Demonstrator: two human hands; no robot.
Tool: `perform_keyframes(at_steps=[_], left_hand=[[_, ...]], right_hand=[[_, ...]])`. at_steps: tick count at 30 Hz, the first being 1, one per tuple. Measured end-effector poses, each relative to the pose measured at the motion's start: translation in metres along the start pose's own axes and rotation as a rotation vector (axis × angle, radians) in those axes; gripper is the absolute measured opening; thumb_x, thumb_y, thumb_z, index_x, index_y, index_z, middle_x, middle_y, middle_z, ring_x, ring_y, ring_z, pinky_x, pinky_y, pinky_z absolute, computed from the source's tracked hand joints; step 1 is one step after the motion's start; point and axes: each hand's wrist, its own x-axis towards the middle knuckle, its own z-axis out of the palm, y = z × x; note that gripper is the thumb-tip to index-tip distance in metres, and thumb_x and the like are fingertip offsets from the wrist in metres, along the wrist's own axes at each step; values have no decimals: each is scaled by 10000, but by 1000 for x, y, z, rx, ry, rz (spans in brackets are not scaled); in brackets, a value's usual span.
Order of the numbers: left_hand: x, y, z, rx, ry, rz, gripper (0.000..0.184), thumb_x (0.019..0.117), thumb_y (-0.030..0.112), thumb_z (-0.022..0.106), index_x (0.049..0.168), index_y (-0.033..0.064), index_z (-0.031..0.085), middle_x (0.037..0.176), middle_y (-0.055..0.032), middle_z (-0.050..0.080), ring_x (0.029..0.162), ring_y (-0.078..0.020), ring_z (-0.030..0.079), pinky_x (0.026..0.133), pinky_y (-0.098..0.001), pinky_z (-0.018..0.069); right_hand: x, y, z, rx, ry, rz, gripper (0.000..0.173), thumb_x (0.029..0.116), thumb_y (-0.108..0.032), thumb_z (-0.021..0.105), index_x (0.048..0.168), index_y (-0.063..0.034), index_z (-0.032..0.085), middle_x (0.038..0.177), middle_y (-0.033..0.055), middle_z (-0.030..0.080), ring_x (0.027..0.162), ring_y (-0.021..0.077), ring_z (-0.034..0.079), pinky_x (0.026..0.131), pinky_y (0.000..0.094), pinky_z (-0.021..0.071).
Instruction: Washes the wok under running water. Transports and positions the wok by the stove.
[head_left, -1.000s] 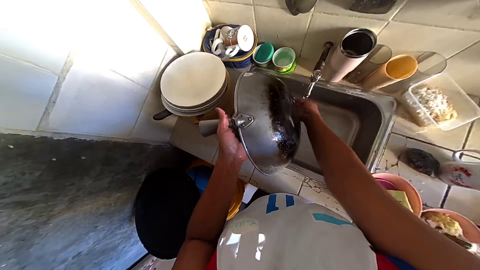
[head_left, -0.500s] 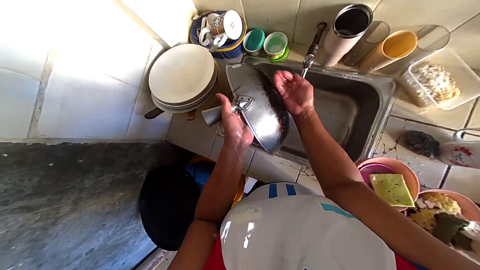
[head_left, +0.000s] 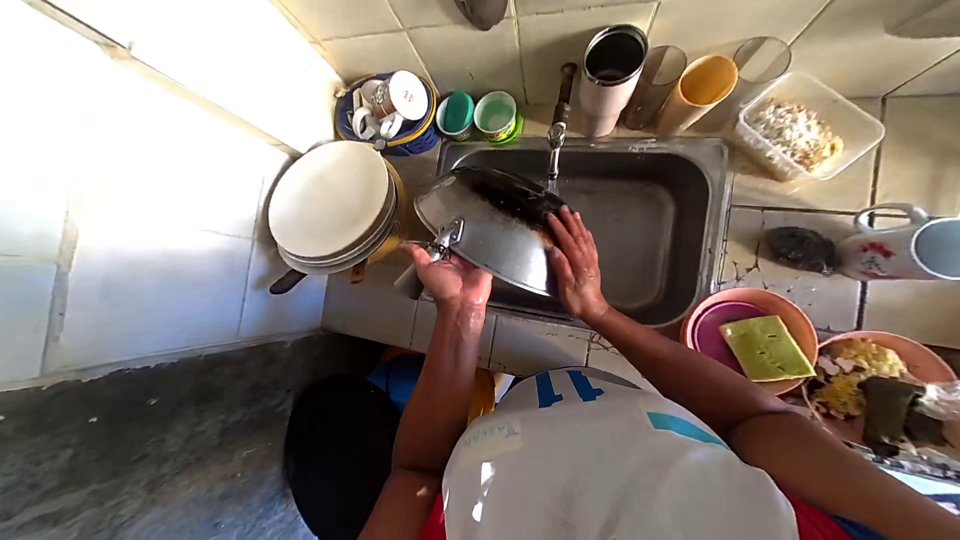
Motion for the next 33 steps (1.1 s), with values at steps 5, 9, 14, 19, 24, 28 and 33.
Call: perform_keyframes(at_steps=[5, 9, 14, 19, 24, 28, 33], left_hand=[[-8, 27, -15, -36, -1, 10, 861, 955, 795, 135, 1344, 140, 536, 1296, -98, 636, 1241, -267, 596, 1038, -571, 484], [-12, 50, -31, 52, -55, -44, 882, 948, 799, 100, 1257, 141, 599, 1194, -106, 686, 1144, -265, 654, 950, -551, 546], [-14, 57, -37, 76, 12, -66, 870, 953, 795, 148, 1231, 112, 611, 1160, -133, 689, 1106, -279, 666, 920, -567, 552], [-10, 49, -43, 92, 107, -65, 859, 955, 801, 176, 1296, 125, 582, 1231, -118, 668, 1178, -270, 637, 972, -568, 530], [-2, 35, -39, 72, 123, -56, 857, 946, 811, 163, 1320, 151, 562, 1253, -95, 656, 1198, -258, 622, 992, -574, 513], [0, 15, -26, 82, 134, -19, 845, 959, 799, 149, 1361, 161, 531, 1302, -76, 632, 1254, -236, 588, 1040, -567, 481], [0, 11, -17, 23, 94, -1, 868, 958, 798, 130, 1418, 162, 500, 1391, -81, 595, 1319, -251, 552, 1085, -563, 456]], right_hand=[[19, 76, -1, 726, -76, 474, 598, 1115, -402, 174, 1625, -111, 289, 1676, 58, 322, 1534, 141, 313, 1265, 383, 289], [74, 98, 19, 1032, -203, 850, 507, 1108, -494, 270, 1367, -178, 570, 1169, 6, 717, 1051, 126, 693, 899, 379, 598], [145, 131, 72, 1183, 306, 1036, 262, 1065, -118, 426, 1232, 48, 541, 1061, 143, 659, 900, 200, 688, 811, 339, 607], [150, 125, 74, 1590, 518, 814, 231, 1089, -91, 356, 1181, 12, 542, 1018, 123, 656, 918, 214, 688, 886, 349, 597], [120, 44, 41, 1386, 183, 881, 289, 1086, -134, 339, 1152, 26, 570, 1033, 116, 697, 934, 205, 713, 877, 350, 604], [101, -54, 27, 554, -254, 348, 372, 1078, -130, 433, 1338, 54, 624, 1413, 155, 626, 1355, 187, 560, 1175, 349, 414], [23, -74, 32, -346, -216, -165, 614, 1067, -501, 344, 1577, -170, 430, 1668, 140, 331, 1560, 346, 260, 1244, 611, 194]])
